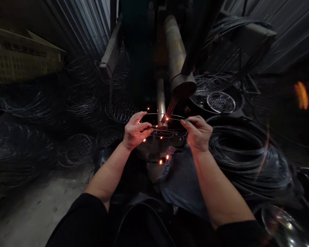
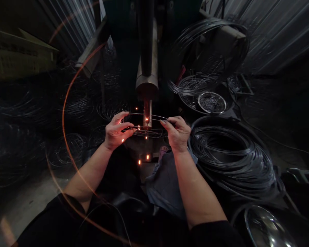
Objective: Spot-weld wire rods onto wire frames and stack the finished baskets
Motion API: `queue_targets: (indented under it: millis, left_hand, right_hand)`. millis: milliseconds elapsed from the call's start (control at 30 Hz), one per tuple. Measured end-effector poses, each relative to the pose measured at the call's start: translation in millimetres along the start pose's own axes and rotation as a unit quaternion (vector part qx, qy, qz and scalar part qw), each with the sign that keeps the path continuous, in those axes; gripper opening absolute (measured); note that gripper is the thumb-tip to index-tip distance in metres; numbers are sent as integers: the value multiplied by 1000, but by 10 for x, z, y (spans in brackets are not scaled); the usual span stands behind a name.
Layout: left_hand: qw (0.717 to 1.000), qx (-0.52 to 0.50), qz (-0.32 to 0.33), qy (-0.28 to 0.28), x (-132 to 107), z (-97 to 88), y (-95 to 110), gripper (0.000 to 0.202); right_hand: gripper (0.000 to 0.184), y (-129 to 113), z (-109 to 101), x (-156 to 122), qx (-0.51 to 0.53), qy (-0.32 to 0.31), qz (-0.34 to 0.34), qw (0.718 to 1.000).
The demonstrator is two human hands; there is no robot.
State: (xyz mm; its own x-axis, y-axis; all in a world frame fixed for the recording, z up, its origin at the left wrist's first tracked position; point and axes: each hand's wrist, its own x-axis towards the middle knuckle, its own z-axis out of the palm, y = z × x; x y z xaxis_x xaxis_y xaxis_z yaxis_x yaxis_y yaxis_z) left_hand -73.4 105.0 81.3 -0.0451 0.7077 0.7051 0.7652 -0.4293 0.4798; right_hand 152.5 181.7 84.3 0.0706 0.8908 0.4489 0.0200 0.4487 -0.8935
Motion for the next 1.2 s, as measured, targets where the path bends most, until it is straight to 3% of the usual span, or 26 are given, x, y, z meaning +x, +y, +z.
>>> queue_targets:
  millis: [133, 200, 267, 333, 367, 467, 533, 633, 700, 767, 833, 1000, 1200]
  left_hand:
    - [999, 41, -7, 30, -21, -96, 119, 38]
    - [994, 68, -23, 81, -133, -106, 273, 51]
    - [993, 46, -52, 96, -313, -18, 452, 45]
    - [992, -17, -112, 57, -510, 172, 596, 39]
    - [986, -50, -155, 39, -594, 290, 640, 47]
    - [941, -158, -298, 22, -717, 611, 663, 84]
    - [898, -256, -359, 15, -694, 730, 639, 99]
    - [814, -413, -408, 17, -585, 775, 637, 104]
    - [747, -496, -440, 50, -509, 770, 661, 105]
    - [685, -554, -465, 90, -449, 767, 681, 106]
    - [647, -580, -484, 104, -409, 769, 678, 100]
    - [627, -585, -507, 90, -364, 744, 625, 58]
    - [623, -573, -527, 81, -308, 655, 638, 50]
  right_hand:
    - [21, 145, -172, -3, 76, 44, 18, 996]
    - [29, 263, -311, 0, 101, 15, 68, 992]
    - [35, 384, -433, -1, 112, -49, 133, 984]
    - [34, 457, -511, -20, 110, -75, 166, 977]
    - [33, 461, -533, -41, 105, -69, 167, 978]
    - [26, 308, -539, -178, 91, -44, 131, 986]
    - [19, 98, -500, -325, 75, -44, 90, 992]
    - [9, -241, -388, -537, 19, -58, 39, 997]
    - [6, -402, -301, -610, -8, -57, 21, 998]
    - [4, -485, -221, -622, -19, -55, 6, 998]
    - [3, -509, -150, -599, -28, -56, -6, 998]
    - [4, -515, -6, -515, -84, -38, -50, 994]
    - [9, -565, 96, -429, -150, -39, -77, 985]
